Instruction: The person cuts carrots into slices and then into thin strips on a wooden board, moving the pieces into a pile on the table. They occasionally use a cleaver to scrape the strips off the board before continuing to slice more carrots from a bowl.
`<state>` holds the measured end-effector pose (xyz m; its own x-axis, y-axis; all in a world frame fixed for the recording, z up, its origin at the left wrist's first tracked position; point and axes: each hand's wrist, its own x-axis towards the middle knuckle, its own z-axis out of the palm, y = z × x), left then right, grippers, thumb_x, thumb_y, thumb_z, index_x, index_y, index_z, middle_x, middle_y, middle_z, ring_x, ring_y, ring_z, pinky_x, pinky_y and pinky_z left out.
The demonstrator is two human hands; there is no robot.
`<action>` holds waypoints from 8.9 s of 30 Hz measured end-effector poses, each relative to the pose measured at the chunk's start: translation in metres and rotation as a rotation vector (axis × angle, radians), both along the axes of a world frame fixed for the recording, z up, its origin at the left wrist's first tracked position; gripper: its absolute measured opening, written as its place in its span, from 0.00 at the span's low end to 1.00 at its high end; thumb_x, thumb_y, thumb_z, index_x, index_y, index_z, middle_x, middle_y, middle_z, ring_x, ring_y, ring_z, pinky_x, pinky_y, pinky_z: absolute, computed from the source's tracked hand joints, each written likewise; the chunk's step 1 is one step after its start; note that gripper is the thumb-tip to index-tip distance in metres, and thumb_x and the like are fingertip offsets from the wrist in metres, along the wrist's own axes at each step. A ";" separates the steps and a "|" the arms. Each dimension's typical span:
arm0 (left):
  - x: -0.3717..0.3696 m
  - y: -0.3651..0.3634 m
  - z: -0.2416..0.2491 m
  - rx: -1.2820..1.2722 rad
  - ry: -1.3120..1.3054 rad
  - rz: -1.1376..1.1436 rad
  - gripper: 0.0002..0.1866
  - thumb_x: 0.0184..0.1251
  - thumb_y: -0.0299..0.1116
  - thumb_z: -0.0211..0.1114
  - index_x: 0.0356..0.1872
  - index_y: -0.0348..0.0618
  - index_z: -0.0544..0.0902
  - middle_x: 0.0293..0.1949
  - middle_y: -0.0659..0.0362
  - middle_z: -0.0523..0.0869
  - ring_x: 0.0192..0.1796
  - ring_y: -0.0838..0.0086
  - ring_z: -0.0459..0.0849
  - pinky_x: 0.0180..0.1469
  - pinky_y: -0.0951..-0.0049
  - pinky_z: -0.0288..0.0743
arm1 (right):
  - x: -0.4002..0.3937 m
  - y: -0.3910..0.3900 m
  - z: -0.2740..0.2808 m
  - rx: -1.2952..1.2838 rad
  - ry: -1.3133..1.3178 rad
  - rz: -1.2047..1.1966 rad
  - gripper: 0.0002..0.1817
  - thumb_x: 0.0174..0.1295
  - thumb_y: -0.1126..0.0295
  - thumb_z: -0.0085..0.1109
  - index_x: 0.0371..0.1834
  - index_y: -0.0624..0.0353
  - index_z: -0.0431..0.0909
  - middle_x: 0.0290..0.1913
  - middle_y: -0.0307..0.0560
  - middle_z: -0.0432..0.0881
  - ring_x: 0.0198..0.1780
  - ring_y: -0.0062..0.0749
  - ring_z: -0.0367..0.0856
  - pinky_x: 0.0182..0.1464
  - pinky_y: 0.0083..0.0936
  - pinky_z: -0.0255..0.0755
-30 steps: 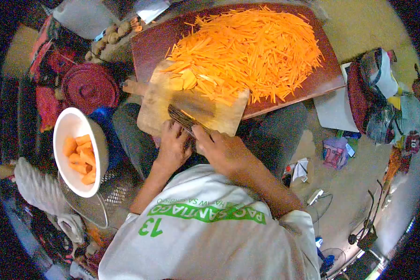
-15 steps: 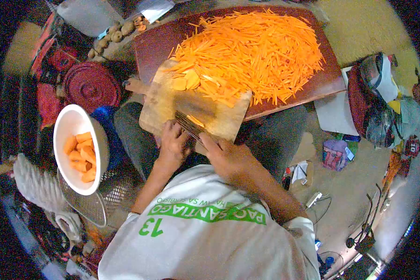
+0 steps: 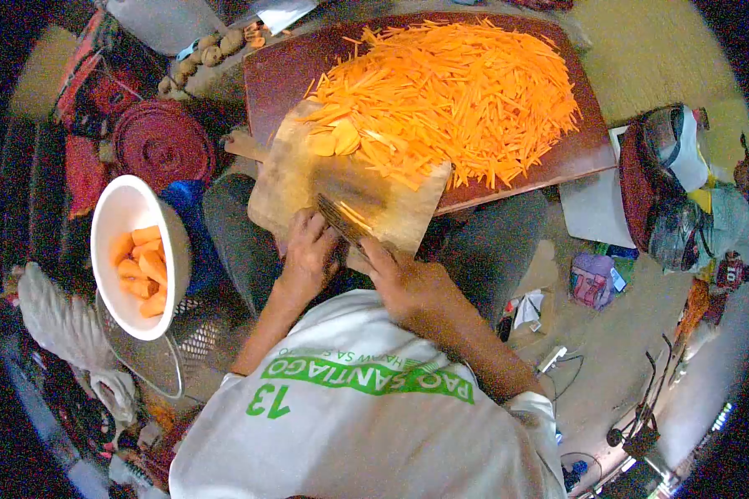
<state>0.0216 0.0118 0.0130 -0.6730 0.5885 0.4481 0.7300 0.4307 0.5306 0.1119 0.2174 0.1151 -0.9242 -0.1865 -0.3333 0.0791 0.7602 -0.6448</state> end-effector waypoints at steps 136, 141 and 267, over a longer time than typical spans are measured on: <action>-0.001 -0.006 -0.017 0.154 0.035 0.178 0.11 0.59 0.20 0.77 0.43 0.35 0.88 0.43 0.49 0.84 0.47 0.51 0.81 0.52 0.54 0.73 | -0.012 0.022 -0.022 -0.352 0.131 -0.175 0.24 0.78 0.69 0.60 0.73 0.69 0.77 0.58 0.67 0.89 0.61 0.48 0.91 0.64 0.36 0.79; -0.003 -0.004 -0.011 0.137 0.021 0.160 0.10 0.60 0.21 0.77 0.43 0.36 0.88 0.44 0.49 0.83 0.48 0.51 0.81 0.52 0.54 0.73 | -0.040 0.054 -0.022 -0.256 0.288 -0.208 0.25 0.76 0.70 0.62 0.74 0.67 0.78 0.55 0.64 0.91 0.58 0.44 0.92 0.62 0.35 0.80; -0.017 -0.002 -0.005 0.061 -0.063 0.106 0.20 0.44 0.17 0.72 0.44 0.35 0.87 0.40 0.48 0.78 0.47 0.47 0.78 0.51 0.50 0.73 | -0.031 -0.006 0.001 0.044 0.023 -0.038 0.16 0.78 0.63 0.58 0.64 0.56 0.72 0.48 0.67 0.86 0.51 0.70 0.86 0.48 0.59 0.79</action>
<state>0.0043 0.0094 0.0080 -0.7578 0.4857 0.4357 0.6465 0.4688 0.6018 0.0812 0.2111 0.1159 -0.9377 -0.1372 -0.3191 0.0938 0.7846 -0.6129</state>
